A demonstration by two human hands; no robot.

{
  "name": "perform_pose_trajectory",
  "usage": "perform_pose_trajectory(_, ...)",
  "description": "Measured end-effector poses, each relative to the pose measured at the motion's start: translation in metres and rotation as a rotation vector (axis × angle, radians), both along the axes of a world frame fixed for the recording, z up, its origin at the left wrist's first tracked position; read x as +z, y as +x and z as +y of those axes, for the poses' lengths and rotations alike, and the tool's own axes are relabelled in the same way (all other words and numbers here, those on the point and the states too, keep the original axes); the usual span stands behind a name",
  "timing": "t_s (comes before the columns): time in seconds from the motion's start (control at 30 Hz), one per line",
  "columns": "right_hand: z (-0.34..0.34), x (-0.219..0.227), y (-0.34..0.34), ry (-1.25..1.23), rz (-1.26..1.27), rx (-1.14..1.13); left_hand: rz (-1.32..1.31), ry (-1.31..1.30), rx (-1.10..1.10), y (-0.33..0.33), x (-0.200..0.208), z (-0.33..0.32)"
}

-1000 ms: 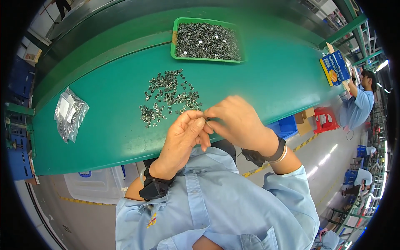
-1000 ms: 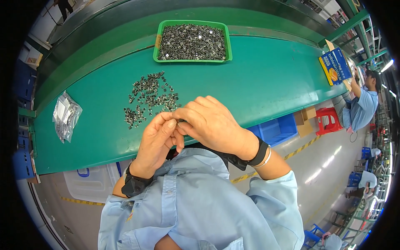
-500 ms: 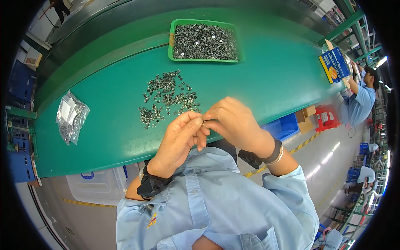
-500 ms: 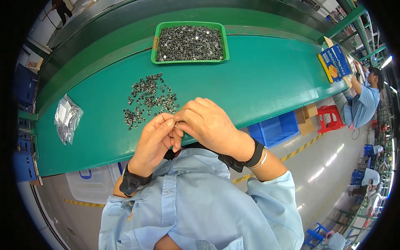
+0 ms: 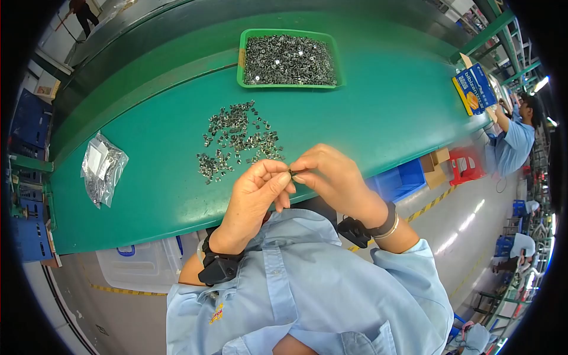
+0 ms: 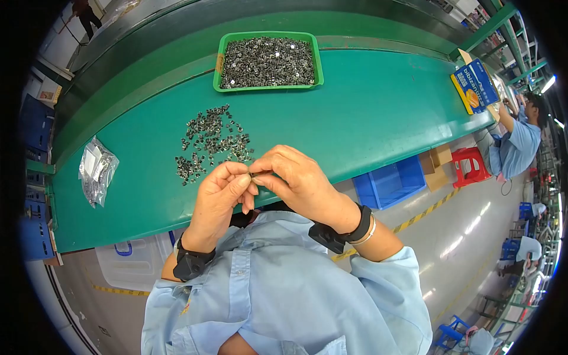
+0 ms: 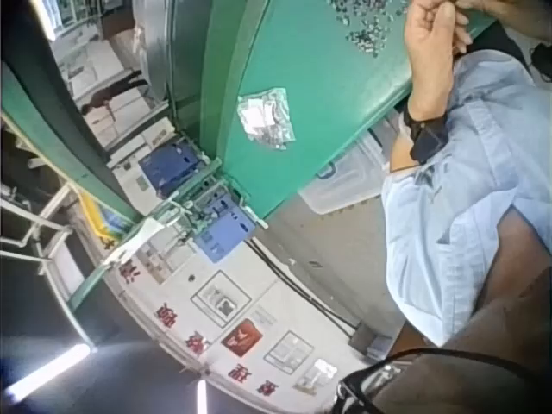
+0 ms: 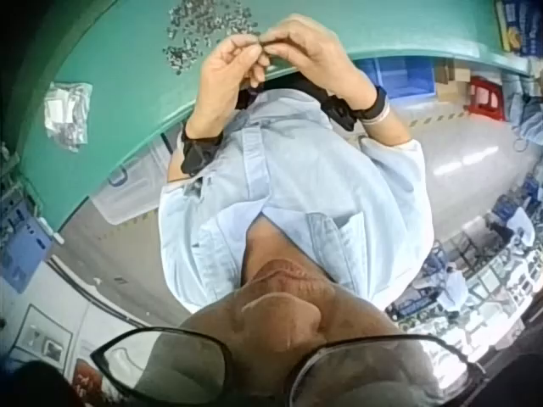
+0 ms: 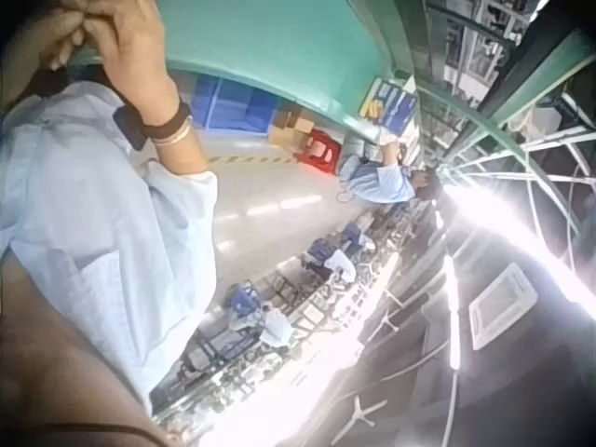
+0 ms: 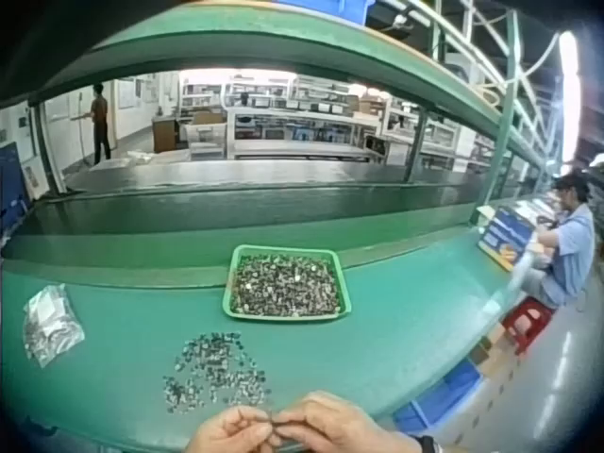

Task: The person picks up a metal clip from a pile on the table, joins it with another small part, and places the assembly into a green tray, repeating the process.

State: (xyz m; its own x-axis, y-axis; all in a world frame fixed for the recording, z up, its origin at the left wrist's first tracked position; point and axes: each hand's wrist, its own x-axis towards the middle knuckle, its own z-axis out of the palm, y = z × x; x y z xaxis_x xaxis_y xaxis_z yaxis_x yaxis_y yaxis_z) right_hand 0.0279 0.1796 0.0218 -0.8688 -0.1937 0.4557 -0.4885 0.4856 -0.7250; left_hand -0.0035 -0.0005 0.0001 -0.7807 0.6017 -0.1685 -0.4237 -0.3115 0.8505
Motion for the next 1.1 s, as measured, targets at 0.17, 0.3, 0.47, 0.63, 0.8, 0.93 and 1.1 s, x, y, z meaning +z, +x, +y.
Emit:
perform_pose_trajectory(0.17, -0.001, 0.000, -0.001, 0.059, 0.071, -0.020, 0.061, -0.080, 0.010, 0.000, 0.005, -0.001)
perform_pose_trajectory(0.3, -0.003, -0.003, 0.000, 0.047, 0.065, -0.027, 0.023, -0.051, 0.005, -0.001, 0.006, -0.002)
perform_pose_trajectory(0.47, -0.003, -0.007, 0.000, 0.074, 0.124, -0.043, 0.028, -0.077, -0.008, -0.002, 0.006, -0.002)
perform_pose_trajectory(0.63, -0.002, -0.010, 0.001, 0.063, 0.153, -0.073, -0.078, 0.020, -0.040, 0.000, 0.004, -0.001)
perform_pose_trajectory(0.8, -0.003, -0.015, 0.004, 0.061, 0.189, -0.106, -0.128, 0.092, -0.019, 0.004, 0.004, 0.004)
perform_pose_trajectory(0.93, -0.006, -0.016, 0.006, 0.049, 0.187, -0.112, -0.160, 0.156, -0.044, 0.004, -0.001, 0.004)
perform_pose_trajectory(1.1, -0.007, -0.016, 0.009, 0.005, 0.184, -0.101, -0.179, 0.210, -0.066, 0.004, -0.002, 0.004)
